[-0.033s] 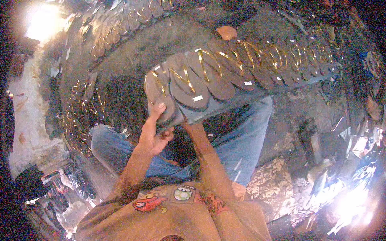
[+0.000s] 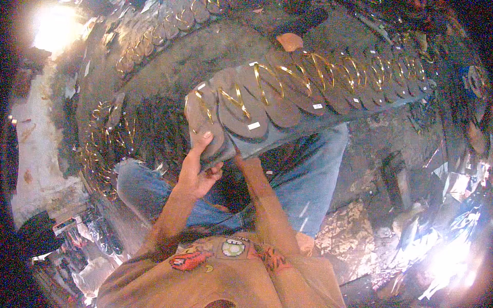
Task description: The person sits on the floor and uses a knife to trim excess strap material from brown flip-flops with gold straps. They handle the sandals one at a time, cutting the strap ends and placing the finished items in a row on the floor.
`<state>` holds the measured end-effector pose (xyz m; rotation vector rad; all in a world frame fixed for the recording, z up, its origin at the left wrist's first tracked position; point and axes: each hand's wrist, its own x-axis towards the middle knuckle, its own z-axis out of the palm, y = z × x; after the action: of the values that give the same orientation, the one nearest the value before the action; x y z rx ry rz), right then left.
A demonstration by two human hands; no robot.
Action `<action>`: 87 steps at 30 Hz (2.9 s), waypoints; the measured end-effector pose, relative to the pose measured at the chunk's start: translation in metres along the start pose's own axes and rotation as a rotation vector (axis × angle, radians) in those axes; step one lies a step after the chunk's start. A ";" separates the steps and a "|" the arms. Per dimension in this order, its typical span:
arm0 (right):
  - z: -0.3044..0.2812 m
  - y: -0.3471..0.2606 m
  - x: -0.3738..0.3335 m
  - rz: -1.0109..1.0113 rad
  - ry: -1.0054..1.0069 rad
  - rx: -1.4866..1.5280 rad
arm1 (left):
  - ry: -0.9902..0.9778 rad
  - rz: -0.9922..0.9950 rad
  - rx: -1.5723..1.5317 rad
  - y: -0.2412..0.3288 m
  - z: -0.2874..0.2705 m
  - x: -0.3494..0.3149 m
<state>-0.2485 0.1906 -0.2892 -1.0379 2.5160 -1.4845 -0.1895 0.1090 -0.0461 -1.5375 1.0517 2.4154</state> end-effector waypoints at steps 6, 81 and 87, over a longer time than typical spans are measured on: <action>-0.005 0.010 0.016 0.023 -0.034 -0.026 | 0.037 0.028 0.014 0.005 0.005 0.000; -0.142 -0.146 0.115 0.017 -0.428 0.529 | 0.012 1.096 -0.195 0.064 -0.084 -0.136; -0.217 -0.087 0.029 0.372 -0.018 0.437 | -0.182 0.776 -0.254 0.055 -0.038 -0.111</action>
<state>-0.3023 0.3123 -0.0952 -0.4846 2.0727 -1.7651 -0.1295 0.0753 0.0642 -1.0346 1.5676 3.2174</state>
